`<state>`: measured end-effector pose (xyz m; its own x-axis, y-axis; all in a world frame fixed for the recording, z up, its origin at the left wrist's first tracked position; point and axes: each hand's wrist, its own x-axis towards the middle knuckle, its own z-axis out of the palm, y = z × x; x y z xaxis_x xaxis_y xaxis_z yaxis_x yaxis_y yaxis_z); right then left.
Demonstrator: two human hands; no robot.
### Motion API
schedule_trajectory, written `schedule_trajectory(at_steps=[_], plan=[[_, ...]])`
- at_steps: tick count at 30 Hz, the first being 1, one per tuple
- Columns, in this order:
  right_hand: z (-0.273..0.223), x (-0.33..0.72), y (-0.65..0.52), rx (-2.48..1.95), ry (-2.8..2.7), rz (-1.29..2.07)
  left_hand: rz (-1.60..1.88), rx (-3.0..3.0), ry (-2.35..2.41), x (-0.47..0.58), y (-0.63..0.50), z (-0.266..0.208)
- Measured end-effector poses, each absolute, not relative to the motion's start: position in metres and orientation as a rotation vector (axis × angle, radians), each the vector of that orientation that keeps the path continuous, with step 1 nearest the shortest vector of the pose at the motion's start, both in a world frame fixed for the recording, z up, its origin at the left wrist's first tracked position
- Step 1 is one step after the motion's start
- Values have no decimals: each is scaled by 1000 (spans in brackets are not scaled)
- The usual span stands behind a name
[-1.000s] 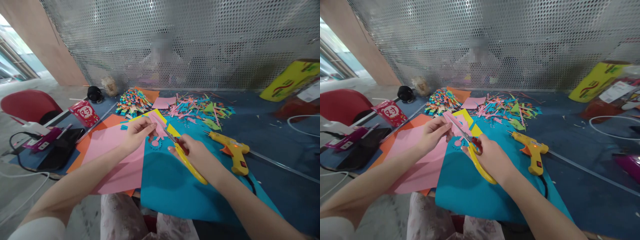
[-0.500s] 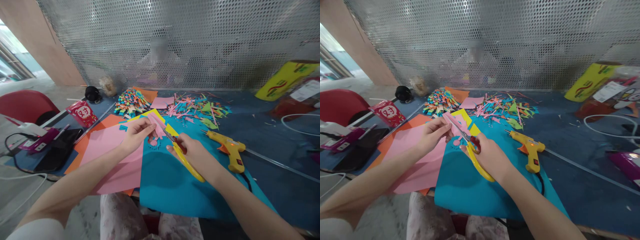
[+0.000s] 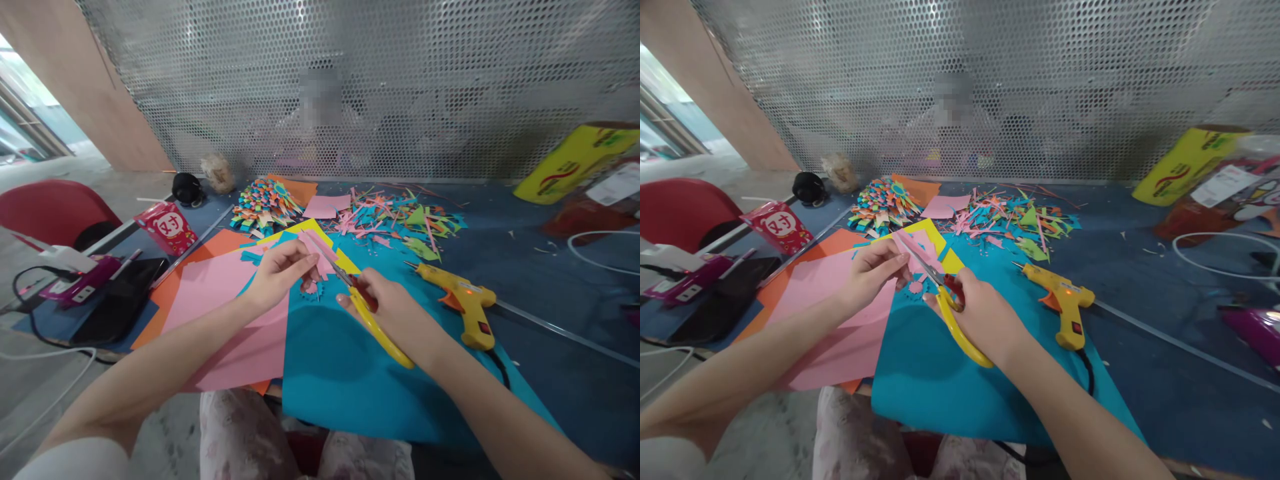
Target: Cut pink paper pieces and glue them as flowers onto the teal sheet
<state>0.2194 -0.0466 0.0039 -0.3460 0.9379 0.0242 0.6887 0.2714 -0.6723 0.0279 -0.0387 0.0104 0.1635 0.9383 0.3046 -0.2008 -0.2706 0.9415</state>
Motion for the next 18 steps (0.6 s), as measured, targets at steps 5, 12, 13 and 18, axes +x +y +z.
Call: schedule_trajectory(at_steps=[5,12,13,18], plan=[[4,218,-47,-1496,-2124,786,1345,1359,784,28,-39,10],[5,217,-48,-1537,-2182,688,1349,1365,812,28,-40,11],[5,217,-48,-1536,-2186,694,1342,1369,812,28,-40,10],[6,219,-48,-1577,-2209,706,1284,1402,828,29,-42,8]])
